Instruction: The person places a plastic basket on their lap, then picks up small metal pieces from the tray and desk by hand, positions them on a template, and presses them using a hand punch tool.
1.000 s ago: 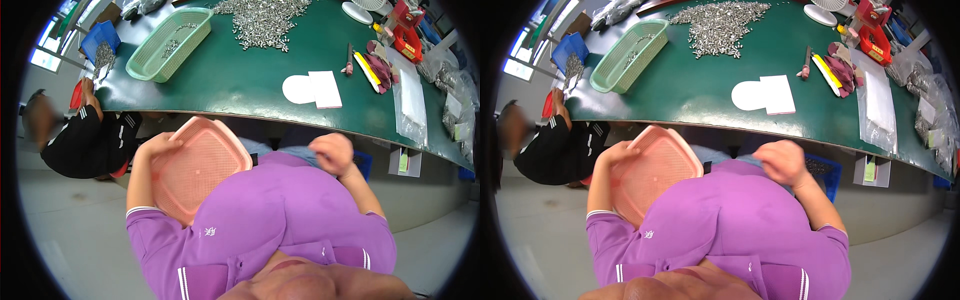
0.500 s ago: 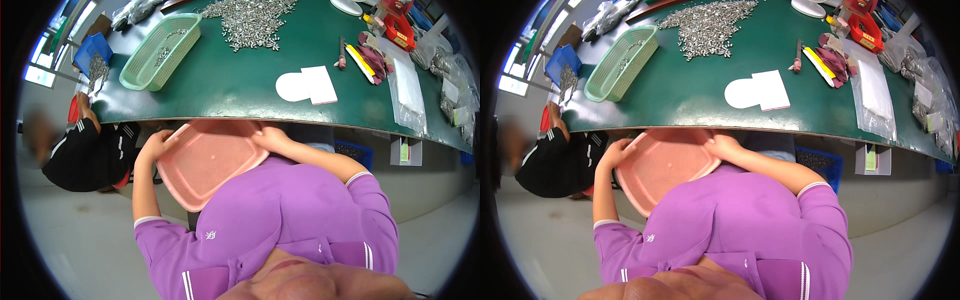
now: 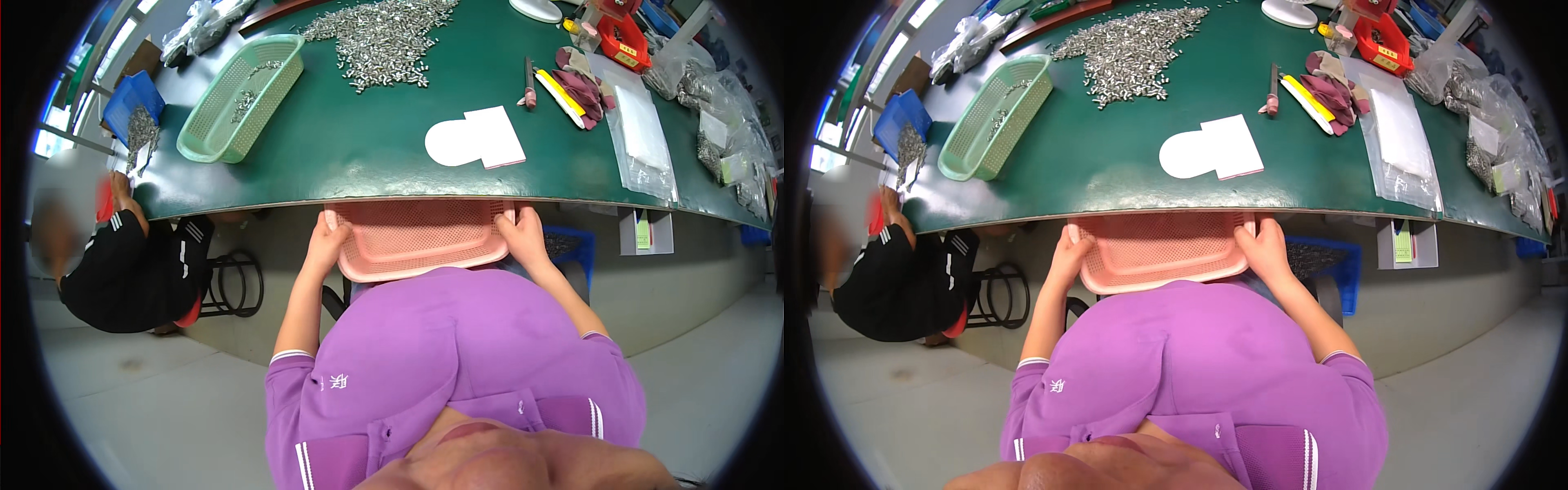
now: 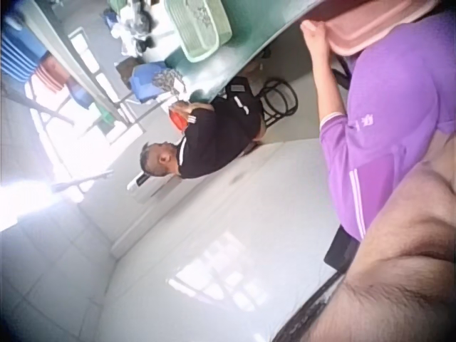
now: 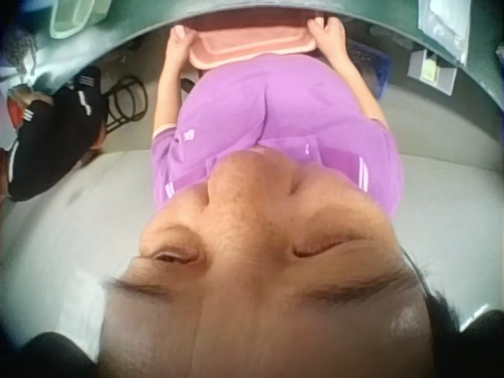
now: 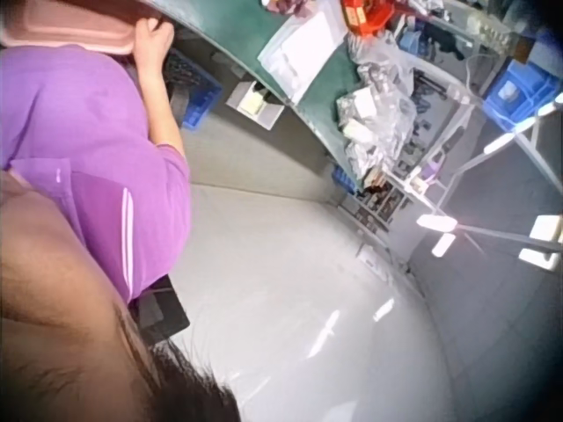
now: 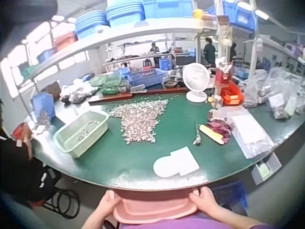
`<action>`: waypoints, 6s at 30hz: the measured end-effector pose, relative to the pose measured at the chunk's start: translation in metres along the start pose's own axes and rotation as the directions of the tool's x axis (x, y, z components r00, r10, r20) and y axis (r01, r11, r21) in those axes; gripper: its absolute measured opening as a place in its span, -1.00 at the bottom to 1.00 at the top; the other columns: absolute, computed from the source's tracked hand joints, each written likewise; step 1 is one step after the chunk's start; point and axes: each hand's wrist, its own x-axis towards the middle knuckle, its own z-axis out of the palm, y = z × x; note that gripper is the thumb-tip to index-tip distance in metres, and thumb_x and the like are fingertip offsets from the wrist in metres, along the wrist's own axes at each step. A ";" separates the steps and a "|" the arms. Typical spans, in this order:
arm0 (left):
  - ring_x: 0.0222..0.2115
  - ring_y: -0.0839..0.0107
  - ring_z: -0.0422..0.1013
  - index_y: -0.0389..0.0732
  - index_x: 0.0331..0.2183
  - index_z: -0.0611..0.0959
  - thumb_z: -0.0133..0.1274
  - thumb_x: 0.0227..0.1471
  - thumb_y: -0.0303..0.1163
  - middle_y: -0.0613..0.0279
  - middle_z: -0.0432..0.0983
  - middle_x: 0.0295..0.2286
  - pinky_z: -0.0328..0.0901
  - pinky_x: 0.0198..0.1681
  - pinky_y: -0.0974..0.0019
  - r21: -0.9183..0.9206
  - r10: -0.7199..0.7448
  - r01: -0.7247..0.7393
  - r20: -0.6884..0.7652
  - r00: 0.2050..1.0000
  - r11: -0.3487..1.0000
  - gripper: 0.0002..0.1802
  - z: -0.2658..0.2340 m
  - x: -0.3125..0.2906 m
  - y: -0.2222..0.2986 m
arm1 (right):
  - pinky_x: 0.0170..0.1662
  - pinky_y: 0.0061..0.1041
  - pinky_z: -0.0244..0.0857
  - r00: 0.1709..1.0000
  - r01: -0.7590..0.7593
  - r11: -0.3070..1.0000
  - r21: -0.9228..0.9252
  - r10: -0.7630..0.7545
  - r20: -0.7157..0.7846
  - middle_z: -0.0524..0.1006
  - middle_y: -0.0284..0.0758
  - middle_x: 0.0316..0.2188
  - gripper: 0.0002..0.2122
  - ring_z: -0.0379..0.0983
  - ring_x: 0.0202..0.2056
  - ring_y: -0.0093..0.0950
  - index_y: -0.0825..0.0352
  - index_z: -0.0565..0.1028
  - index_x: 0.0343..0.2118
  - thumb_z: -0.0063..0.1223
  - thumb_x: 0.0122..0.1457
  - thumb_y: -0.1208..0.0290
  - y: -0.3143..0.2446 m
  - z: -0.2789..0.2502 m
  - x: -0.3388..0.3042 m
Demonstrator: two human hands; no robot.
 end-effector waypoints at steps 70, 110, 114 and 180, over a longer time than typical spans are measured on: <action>-0.47 0.28 0.28 -0.21 -0.55 0.50 0.06 -0.29 -0.51 0.25 0.31 -0.55 0.23 -0.41 0.27 0.643 0.682 -0.760 0.513 0.522 0.098 -0.90 0.113 0.167 0.173 | -0.14 -0.51 0.25 0.715 0.654 0.465 -0.597 -0.637 0.288 0.43 -0.34 -0.26 -0.75 0.33 -0.19 -0.40 0.30 0.45 -0.30 -0.12 -0.11 0.55 -0.073 -0.104 0.163; -0.52 0.24 0.27 -0.25 -0.52 0.48 0.09 -0.34 -0.60 0.22 0.37 -0.52 0.21 -0.47 0.28 0.523 0.507 -0.675 0.447 0.737 0.521 -0.81 0.120 0.062 0.141 | -0.62 -0.66 -0.09 0.706 -0.087 0.418 0.904 -0.615 0.352 0.08 -0.52 -0.84 -0.46 -0.01 -0.71 -0.68 0.24 0.12 -0.86 -0.35 0.13 -0.05 -0.153 -0.027 0.116; -0.52 0.24 0.26 -0.24 -0.51 0.48 0.08 -0.33 -0.59 0.22 0.37 -0.52 0.21 -0.47 0.27 0.501 0.534 -0.689 0.437 0.724 0.525 -0.82 0.121 0.062 0.140 | -0.62 -0.67 -0.09 0.690 -0.106 0.448 0.887 -0.610 0.391 0.08 -0.52 -0.84 -0.45 -0.02 -0.71 -0.68 0.24 0.12 -0.86 -0.36 0.13 -0.07 -0.153 -0.027 0.116; -0.43 0.44 0.38 -0.28 -0.37 0.44 0.00 -0.06 -0.43 0.21 0.44 -0.45 0.26 -0.31 0.43 0.622 0.714 -0.390 -0.434 0.550 0.679 -0.83 -0.055 0.139 0.177 | -0.64 -0.66 -0.11 0.598 -0.005 0.438 0.899 -0.719 0.354 0.12 -0.46 -0.84 -0.50 -0.01 -0.74 -0.65 0.27 0.15 -0.83 -0.42 0.20 0.10 -0.156 -0.013 0.126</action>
